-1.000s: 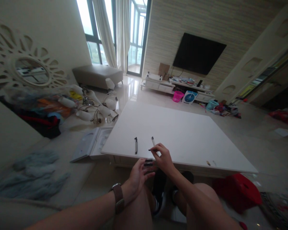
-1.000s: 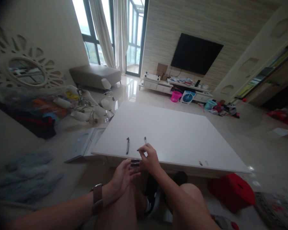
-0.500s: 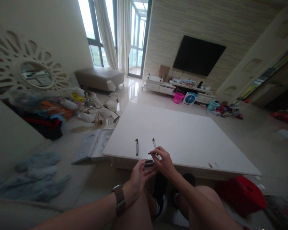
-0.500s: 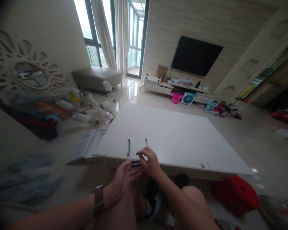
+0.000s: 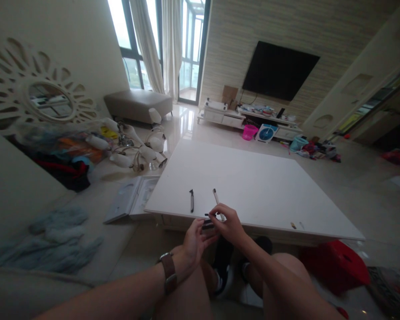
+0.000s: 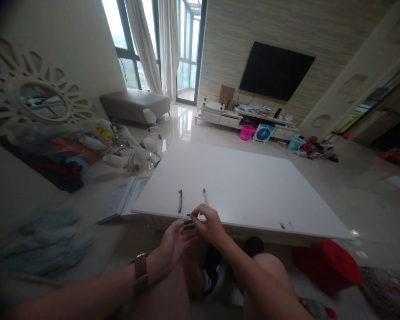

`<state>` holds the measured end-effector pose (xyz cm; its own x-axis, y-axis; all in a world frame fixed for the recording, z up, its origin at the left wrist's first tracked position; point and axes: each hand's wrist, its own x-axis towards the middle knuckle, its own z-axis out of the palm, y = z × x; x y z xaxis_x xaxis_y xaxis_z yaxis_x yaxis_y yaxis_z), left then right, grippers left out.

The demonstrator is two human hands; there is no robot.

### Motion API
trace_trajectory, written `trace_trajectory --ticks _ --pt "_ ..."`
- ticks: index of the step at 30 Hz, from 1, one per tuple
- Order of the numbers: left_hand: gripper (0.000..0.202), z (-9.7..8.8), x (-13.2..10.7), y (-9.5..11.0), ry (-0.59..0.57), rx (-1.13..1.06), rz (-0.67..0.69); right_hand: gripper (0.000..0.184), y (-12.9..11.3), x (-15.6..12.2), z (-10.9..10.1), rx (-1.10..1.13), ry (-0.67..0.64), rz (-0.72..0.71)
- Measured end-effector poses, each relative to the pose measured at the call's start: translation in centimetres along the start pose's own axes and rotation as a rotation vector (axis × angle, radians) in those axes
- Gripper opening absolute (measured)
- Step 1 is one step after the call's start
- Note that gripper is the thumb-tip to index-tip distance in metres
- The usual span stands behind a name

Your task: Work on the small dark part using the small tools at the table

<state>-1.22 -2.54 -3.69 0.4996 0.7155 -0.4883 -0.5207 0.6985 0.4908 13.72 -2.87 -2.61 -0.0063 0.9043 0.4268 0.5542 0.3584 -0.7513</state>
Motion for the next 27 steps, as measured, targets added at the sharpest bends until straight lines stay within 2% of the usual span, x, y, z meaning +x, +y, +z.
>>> trace_trajectory --ticks 7,11,14,19,27 --pt "0.015 0.14 -0.38 0.02 -0.011 0.004 0.023 0.008 -0.57 -0.02 -0.35 0.185 -0.118 0.033" --pt "0.019 -0.16 -0.04 -0.38 0.020 0.008 0.027 0.014 -0.51 -0.32 -0.14 0.175 -0.248 0.035" --pt "0.020 -0.33 0.20 -0.61 0.033 0.000 0.020 0.020 -0.33 -0.45 0.06 0.118 -0.306 -0.023" --pt "0.019 -0.18 -0.08 -0.50 0.035 0.011 0.021 0.018 -0.25 -0.23 0.10 0.050 -0.316 -0.070" --pt "0.019 -0.54 0.12 -0.64 0.080 0.094 0.022 0.019 -0.52 -0.09 -0.34 0.051 -0.341 -0.051"
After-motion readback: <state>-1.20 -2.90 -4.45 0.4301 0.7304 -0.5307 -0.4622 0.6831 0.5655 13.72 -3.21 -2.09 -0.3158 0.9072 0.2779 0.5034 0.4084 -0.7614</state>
